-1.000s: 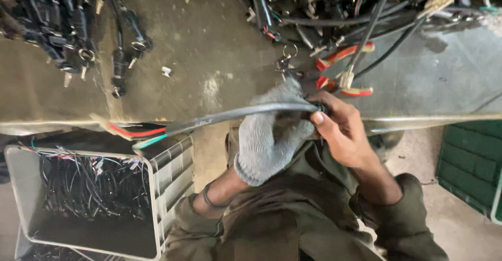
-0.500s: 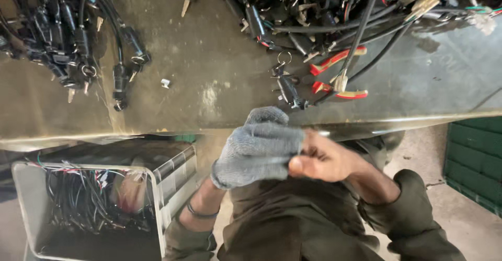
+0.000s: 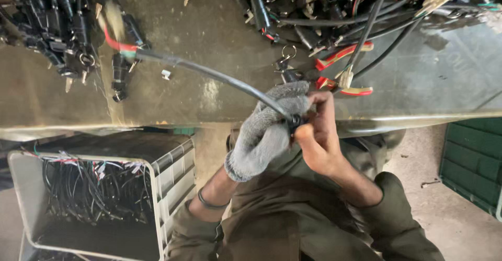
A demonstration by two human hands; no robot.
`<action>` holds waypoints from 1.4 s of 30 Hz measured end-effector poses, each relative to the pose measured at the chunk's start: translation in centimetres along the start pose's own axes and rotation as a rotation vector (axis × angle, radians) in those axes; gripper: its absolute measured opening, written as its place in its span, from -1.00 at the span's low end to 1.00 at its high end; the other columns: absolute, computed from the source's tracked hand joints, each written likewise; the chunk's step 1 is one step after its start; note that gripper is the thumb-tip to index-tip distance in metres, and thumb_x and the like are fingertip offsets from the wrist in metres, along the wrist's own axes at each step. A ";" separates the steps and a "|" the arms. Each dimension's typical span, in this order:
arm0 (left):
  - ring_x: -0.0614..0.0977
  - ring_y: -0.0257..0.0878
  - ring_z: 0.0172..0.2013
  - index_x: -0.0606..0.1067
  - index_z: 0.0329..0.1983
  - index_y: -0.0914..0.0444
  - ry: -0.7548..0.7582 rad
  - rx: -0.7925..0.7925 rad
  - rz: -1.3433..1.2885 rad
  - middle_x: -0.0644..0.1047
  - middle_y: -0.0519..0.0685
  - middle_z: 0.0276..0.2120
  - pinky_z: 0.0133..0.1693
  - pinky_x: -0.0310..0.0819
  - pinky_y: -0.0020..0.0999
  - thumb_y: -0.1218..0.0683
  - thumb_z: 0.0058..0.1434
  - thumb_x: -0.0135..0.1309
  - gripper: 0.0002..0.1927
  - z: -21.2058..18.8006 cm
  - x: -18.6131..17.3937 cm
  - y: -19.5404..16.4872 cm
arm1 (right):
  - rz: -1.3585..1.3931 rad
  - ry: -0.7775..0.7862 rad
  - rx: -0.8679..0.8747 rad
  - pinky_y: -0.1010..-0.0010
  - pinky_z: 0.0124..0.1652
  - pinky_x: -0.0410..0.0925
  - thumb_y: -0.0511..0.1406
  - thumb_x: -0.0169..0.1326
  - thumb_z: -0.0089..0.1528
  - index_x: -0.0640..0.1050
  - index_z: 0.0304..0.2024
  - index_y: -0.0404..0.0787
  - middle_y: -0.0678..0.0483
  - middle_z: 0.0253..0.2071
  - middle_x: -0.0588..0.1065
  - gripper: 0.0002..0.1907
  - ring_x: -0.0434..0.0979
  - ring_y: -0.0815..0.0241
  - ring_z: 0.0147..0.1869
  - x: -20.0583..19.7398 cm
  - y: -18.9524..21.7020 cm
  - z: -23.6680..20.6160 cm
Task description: The person repeatedly strips the outer insulation from black cables using red-handled pliers, then pulls the insulation off to expose the inner wires. The person handles multiple cables one at a time, placing finished pieces on the table.
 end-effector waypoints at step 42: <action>0.37 -0.47 -0.32 0.37 0.34 0.36 0.005 -0.286 -0.414 0.51 -0.14 -0.11 -0.29 0.24 -0.57 0.01 0.56 -0.10 -0.58 -0.5 -1.7 -0.4 | -0.345 0.019 -0.289 0.15 0.21 0.31 0.01 0.01 0.49 0.50 0.17 -0.01 0.14 0.20 0.34 -0.64 0.36 0.13 0.25 -7.9 9.7 7.2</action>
Point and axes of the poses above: each hand's wrist, its own z-axis towards the middle knuckle, its own x-axis out of the palm, y = z × x, the point moved 5 cm from there along z, towards the middle knuckle
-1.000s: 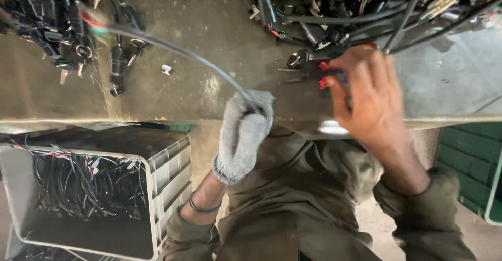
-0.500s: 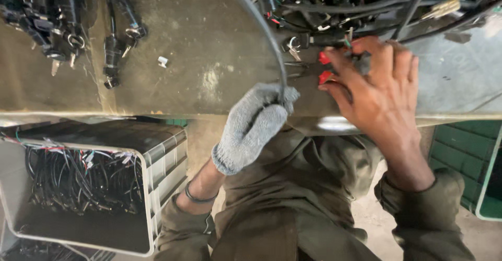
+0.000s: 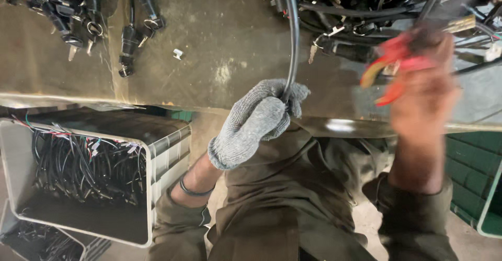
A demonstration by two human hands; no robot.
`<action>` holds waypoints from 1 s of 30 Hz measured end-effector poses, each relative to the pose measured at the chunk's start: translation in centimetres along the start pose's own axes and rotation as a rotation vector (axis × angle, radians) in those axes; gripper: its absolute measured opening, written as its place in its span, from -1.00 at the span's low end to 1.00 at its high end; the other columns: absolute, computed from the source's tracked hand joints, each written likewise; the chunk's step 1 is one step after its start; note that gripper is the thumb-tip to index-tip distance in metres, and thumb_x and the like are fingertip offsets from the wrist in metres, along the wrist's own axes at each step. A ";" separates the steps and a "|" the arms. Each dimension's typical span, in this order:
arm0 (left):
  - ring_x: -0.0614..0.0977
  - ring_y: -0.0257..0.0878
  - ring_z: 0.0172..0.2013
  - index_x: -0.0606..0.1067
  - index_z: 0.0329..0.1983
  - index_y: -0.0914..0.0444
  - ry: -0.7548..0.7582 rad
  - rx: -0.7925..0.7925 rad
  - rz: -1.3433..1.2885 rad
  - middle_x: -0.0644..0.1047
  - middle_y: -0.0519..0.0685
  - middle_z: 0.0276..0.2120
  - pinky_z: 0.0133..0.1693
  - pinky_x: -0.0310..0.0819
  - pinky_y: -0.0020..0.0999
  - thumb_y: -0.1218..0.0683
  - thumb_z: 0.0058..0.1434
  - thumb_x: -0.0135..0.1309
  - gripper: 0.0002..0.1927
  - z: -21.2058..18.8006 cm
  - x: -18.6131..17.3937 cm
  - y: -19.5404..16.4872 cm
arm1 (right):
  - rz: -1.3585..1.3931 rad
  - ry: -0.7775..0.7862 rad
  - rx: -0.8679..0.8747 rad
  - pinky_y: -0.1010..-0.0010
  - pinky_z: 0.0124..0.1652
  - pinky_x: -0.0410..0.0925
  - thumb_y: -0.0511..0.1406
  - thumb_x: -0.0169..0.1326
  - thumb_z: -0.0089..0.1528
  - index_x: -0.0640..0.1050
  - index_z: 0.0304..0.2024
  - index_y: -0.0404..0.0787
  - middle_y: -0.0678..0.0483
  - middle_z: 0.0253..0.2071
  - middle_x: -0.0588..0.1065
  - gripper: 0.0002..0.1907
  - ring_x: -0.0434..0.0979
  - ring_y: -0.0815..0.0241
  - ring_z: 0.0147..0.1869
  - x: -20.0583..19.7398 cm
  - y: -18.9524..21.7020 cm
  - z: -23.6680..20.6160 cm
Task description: The person repeatedly strips the outer insulation from black cables using red-handled pliers, then pulls the insulation off to expose the inner wires. The person handles multiple cables one at a time, placing finished pieces on the table.
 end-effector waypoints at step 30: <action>0.64 0.00 0.04 0.19 0.46 0.26 -0.177 0.395 0.926 0.51 0.14 0.13 0.05 0.57 -0.27 0.12 0.37 0.29 -0.30 -1.4 3.0 -2.8 | -0.710 0.406 0.007 0.16 -0.09 0.42 -0.32 0.28 0.02 0.51 -0.13 -0.25 -0.07 -0.17 0.50 -0.62 0.54 -0.15 -0.04 7.9 -0.1 -1.1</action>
Point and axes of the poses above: each hand's wrist, its own z-axis towards the middle knuckle, its own x-axis out of the palm, y = z × x, the point moved 5 cm from there along z, towards the middle knuckle
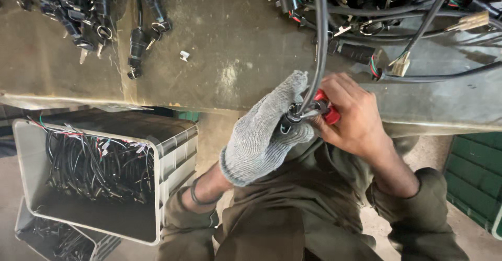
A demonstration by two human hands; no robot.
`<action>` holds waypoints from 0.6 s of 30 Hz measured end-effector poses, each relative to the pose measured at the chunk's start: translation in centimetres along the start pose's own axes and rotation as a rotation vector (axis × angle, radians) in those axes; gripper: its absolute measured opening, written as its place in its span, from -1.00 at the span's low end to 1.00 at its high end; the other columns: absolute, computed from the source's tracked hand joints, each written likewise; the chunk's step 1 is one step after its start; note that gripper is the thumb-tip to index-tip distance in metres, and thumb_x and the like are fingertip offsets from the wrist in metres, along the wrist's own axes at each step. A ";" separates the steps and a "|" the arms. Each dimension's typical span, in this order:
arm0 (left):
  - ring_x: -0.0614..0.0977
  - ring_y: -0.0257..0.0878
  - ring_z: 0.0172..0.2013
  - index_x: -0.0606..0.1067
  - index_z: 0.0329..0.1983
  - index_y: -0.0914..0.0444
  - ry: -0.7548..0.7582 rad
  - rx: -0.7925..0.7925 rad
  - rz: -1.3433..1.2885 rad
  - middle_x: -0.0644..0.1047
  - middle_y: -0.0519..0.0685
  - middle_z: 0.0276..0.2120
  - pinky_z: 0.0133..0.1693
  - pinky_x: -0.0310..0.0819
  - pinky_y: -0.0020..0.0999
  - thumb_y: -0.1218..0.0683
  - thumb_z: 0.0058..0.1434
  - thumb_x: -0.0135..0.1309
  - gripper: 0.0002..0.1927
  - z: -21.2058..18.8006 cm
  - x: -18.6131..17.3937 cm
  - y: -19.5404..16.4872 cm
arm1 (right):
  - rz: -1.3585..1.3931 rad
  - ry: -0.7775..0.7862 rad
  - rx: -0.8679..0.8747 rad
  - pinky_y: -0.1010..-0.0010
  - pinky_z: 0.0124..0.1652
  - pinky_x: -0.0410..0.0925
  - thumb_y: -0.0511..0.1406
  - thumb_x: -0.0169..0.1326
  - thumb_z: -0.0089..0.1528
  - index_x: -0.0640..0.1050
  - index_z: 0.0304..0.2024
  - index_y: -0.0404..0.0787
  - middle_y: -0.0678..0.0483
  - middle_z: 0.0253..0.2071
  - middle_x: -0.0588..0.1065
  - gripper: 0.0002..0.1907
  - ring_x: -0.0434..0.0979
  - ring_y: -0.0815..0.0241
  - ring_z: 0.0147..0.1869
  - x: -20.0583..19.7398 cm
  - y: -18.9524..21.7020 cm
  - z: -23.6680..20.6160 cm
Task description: The person repeatedly strips the outer insulation from black cables using red-handled pliers, then pulls the insulation off to expose the inner wires. The person handles multiple cables one at a time, placing finished pieces on the table.
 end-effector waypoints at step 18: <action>0.58 0.04 -0.05 0.27 0.45 0.22 -0.083 0.108 0.600 0.53 0.10 0.12 0.01 0.47 -0.12 0.13 0.34 0.22 -0.35 0.0 1.9 -0.1 | -0.212 -0.184 0.148 0.10 -0.32 0.37 -0.35 0.32 -0.01 0.46 -0.20 -0.24 -0.05 -0.34 0.48 -0.61 0.53 -0.14 -0.27 -0.5 1.8 -1.3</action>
Point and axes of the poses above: each hand's wrist, its own z-axis towards the middle knuckle, its own x-axis out of the palm, y = z × x, the point moved 5 cm from there along z, towards the middle knuckle
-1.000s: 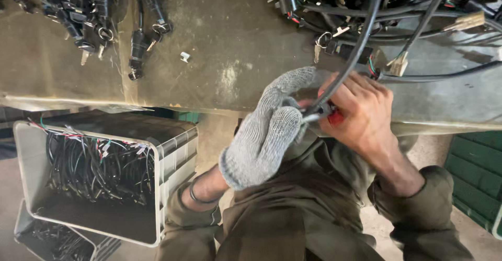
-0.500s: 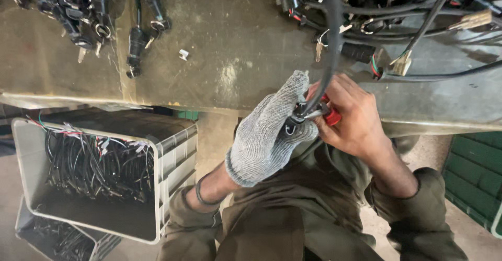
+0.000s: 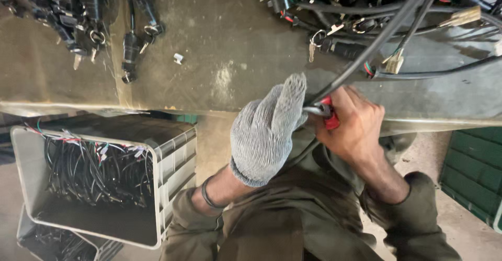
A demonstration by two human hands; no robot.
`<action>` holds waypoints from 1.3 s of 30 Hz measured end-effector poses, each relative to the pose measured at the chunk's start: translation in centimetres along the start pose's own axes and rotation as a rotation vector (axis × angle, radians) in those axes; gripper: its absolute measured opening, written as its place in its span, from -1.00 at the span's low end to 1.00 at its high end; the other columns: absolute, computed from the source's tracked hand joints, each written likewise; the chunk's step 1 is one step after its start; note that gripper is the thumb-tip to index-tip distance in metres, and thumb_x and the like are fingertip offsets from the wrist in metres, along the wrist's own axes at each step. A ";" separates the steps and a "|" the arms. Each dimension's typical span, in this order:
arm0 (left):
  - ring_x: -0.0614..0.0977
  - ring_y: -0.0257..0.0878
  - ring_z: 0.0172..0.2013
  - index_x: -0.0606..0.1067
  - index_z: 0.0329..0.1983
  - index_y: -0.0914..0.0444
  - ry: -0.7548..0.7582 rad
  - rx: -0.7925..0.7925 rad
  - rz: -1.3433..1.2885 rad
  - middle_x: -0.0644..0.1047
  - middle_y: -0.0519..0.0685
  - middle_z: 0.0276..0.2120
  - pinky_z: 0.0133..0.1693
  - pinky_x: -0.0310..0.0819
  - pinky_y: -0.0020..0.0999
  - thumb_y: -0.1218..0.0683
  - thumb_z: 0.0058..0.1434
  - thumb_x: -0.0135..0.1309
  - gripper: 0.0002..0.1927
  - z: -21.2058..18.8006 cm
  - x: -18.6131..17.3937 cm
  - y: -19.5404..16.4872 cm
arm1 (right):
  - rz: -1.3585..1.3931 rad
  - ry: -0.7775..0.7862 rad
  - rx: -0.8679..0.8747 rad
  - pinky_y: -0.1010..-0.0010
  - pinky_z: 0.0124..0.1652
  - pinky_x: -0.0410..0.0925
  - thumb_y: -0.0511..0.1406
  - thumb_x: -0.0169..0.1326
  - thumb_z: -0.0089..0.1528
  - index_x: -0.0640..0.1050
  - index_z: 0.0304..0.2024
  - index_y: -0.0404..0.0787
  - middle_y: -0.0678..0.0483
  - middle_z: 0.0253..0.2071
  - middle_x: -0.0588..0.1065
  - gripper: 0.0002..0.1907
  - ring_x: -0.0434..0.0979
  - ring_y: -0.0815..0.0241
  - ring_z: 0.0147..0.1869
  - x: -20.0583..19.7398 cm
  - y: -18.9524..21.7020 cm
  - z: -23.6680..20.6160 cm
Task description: The person repeatedly strips the outer insulation from black cables using red-handled pliers, then pulls the insulation off to expose the inner wires. The person handles multiple cables one at a time, placing finished pieces on the table.
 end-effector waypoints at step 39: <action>0.44 -0.15 0.34 0.18 0.52 0.27 -0.337 -0.037 0.151 0.33 0.10 0.38 0.36 0.33 -0.28 0.17 0.43 0.07 -0.37 4.5 -9.3 14.2 | -0.364 -0.188 0.087 0.02 0.10 0.18 -0.27 0.30 0.28 0.58 0.07 -0.15 0.02 0.13 0.43 -0.67 0.39 -0.05 0.19 -3.5 -2.2 -0.6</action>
Point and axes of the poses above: each hand's wrist, its own z-axis towards the middle knuckle, its own x-axis out of the palm, y = z × x, the point moved 5 cm from there along z, towards the middle knuckle
